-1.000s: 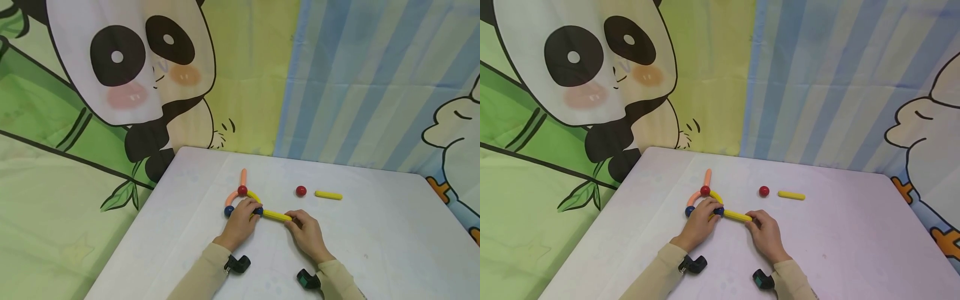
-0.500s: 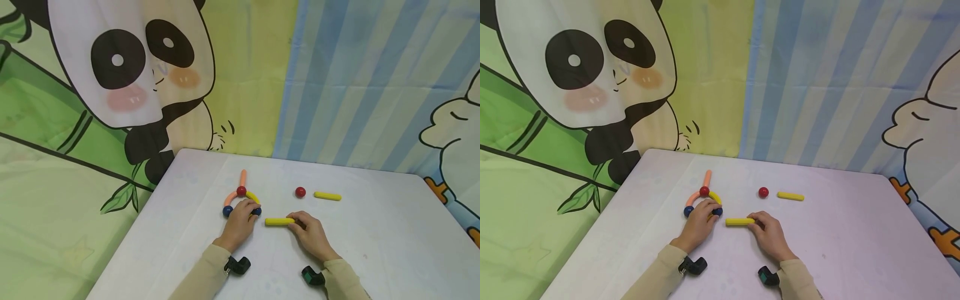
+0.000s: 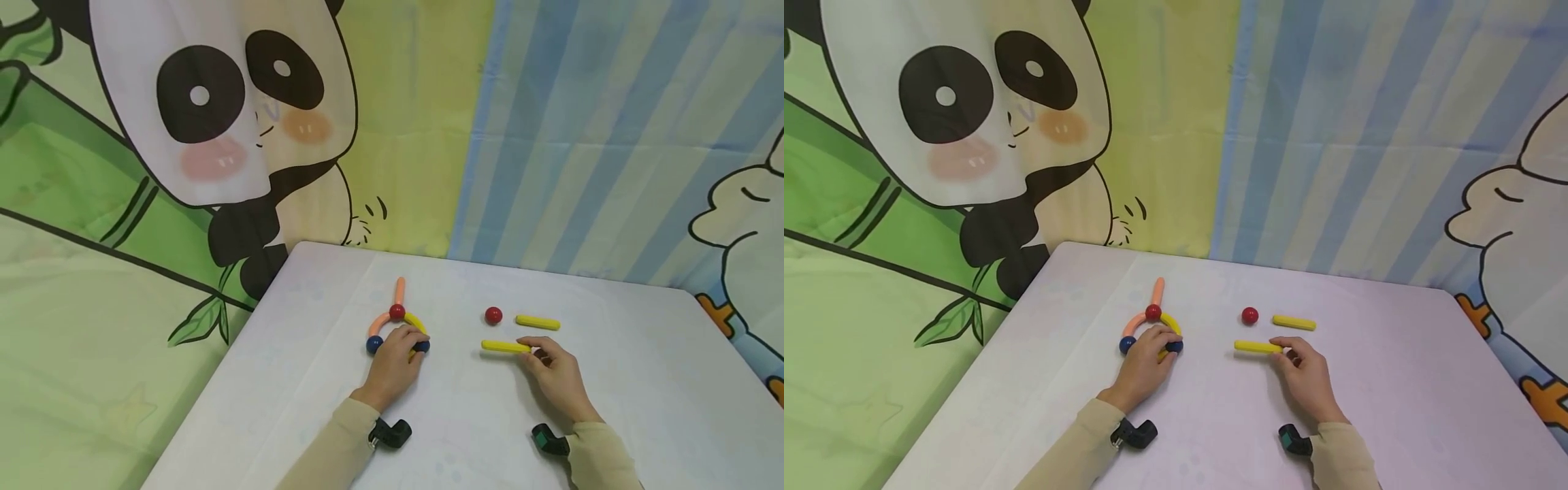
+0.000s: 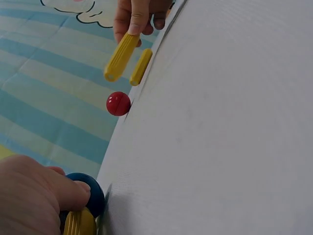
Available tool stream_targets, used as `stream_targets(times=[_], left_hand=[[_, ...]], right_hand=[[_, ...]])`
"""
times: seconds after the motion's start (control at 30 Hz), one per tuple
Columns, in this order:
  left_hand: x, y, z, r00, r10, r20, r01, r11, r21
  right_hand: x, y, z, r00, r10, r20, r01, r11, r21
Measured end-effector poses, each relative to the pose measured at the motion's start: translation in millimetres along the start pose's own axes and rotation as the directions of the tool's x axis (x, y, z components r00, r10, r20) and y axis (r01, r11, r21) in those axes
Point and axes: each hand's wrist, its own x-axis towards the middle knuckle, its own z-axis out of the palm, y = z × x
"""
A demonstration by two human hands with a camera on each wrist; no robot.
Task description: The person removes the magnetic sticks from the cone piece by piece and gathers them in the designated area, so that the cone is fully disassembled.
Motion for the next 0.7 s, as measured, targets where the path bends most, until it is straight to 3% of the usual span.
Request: stream_targets(times=[0.2,0.4,0.7], left_hand=[[0.0,0.6,1.0,1.000,-0.012,-0.005,0.012,1.000,-0.010],[-0.1,1.2,1.2,1.000,-0.011,-0.004,0.011,1.000,-0.017],[0.0,2.6,0.1,1.000,-0.014,0.002,0.014,1.000,-0.011]], right_hand=[[3.9,23,-19,0.997,0.029,-0.069,-0.037,0.992,-0.116],[8.3,38,-29,0.994,0.052,-0.092,-0.067,0.984,-0.165],[17.2,47,-36,0.996,0.092,-0.011,-0.092,0.975,-0.200]])
